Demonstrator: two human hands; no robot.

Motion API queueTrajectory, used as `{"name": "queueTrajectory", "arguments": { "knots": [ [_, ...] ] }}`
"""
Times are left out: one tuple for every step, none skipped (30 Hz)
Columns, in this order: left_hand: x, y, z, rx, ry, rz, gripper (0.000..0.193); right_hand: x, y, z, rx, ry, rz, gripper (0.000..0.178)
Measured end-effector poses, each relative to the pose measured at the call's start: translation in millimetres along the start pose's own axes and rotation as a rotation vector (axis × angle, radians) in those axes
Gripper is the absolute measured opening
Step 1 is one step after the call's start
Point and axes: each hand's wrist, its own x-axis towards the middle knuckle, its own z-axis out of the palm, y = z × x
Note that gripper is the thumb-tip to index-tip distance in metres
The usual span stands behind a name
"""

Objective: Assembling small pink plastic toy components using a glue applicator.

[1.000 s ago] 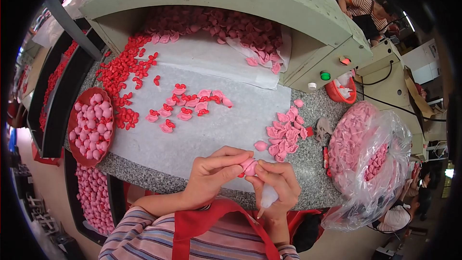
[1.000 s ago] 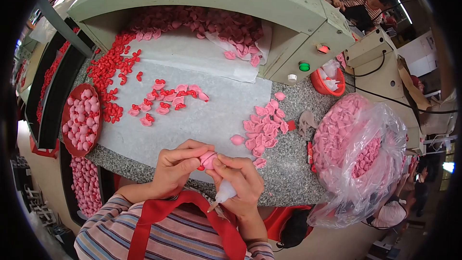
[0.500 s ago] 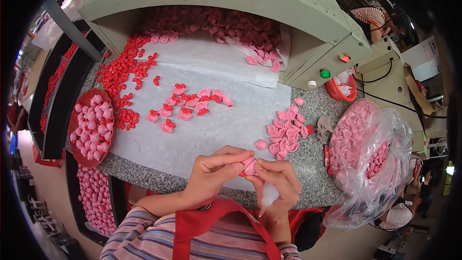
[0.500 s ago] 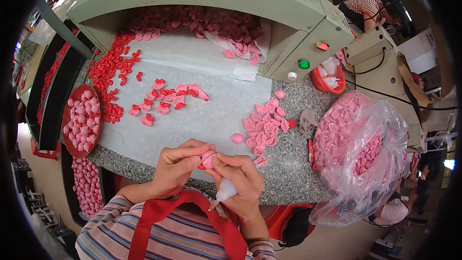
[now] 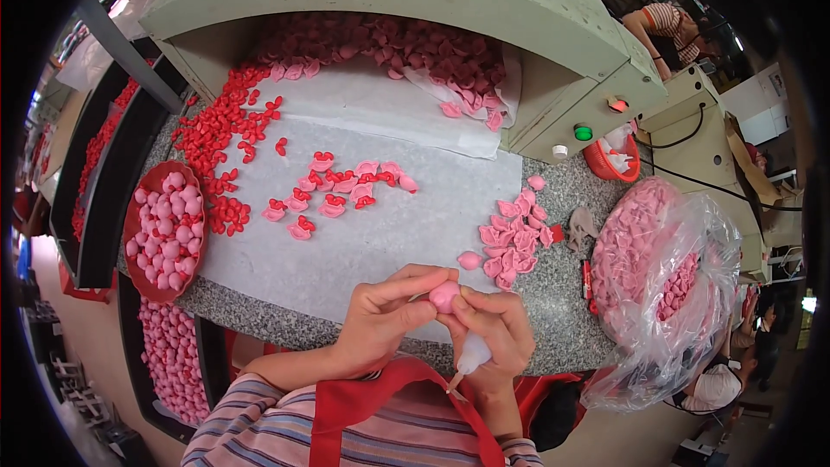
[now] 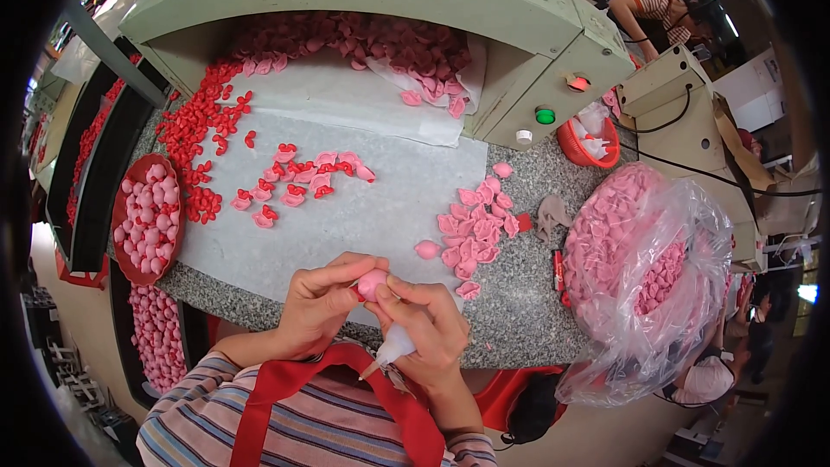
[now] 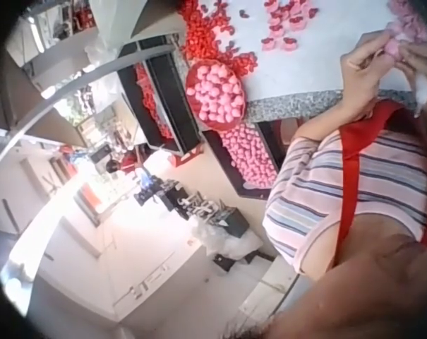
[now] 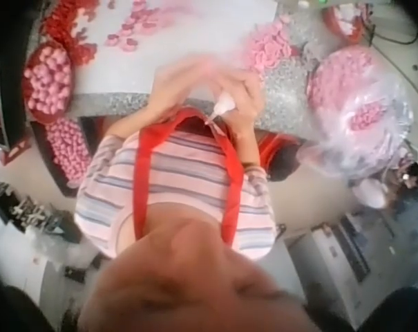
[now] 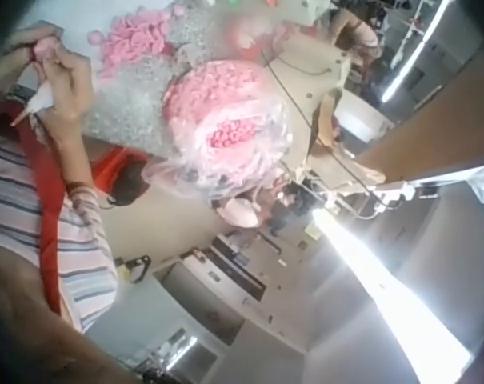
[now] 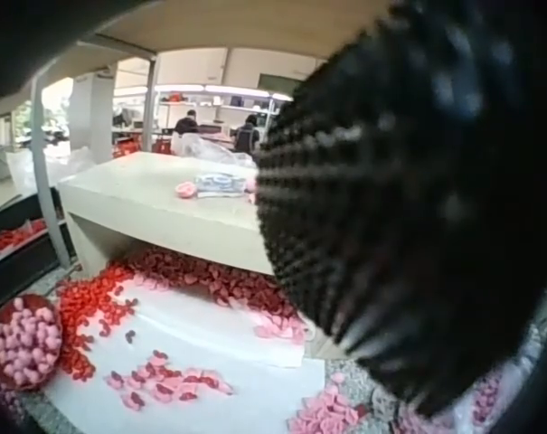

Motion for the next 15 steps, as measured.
{"name": "queueTrajectory", "arguments": {
  "knots": [
    [-1,0,1,0.050,-0.010,0.029,0.032,0,-2,0,0.000,0.000,0.000,0.028],
    [-1,0,1,0.100,-0.017,0.060,0.034,1,-4,1,-0.006,0.005,-0.003,0.028],
    [-1,0,1,0.100,-0.017,0.060,0.034,1,-6,1,-0.016,0.012,-0.006,0.027],
    [-1,1,1,0.102,-0.017,0.074,0.036,1,-7,2,-0.016,0.012,-0.007,0.027],
    [-2,1,0,0.105,-0.016,0.088,0.037,1,-8,3,-0.016,0.020,-0.016,0.027],
    [-2,0,0,0.105,-0.016,0.088,0.037,1,-8,4,-0.016,0.028,-0.026,0.026],
    [-1,0,0,0.126,-0.015,0.112,0.037,2,-9,6,-0.016,0.028,-0.026,0.026],
    [-1,-1,-1,0.148,-0.017,0.137,0.037,1,-9,7,-0.025,0.046,-0.035,0.025],
    [-2,-1,-2,0.148,-0.016,0.137,0.037,1,-8,8,-0.031,0.063,-0.042,0.024],
    [-2,-1,-3,0.172,-0.018,0.142,0.035,0,-8,9,-0.030,0.063,-0.042,0.024],
    [-2,-1,-4,0.195,-0.021,0.148,0.034,-1,-7,10,-0.010,0.062,-0.034,0.026],
    [-2,-1,-4,0.195,-0.022,0.148,0.034,-2,-7,10,0.009,0.060,-0.025,0.027],
    [-1,-1,-5,0.197,-0.048,0.161,0.032,-2,-6,9,0.009,0.061,-0.025,0.027],
    [-1,-1,-6,0.198,-0.076,0.175,0.031,0,-5,6,0.151,0.031,0.088,0.030],
    [-1,-2,-7,0.198,-0.079,0.176,0.031,1,-4,4,0.294,0.001,0.200,0.033]
  ]
}}
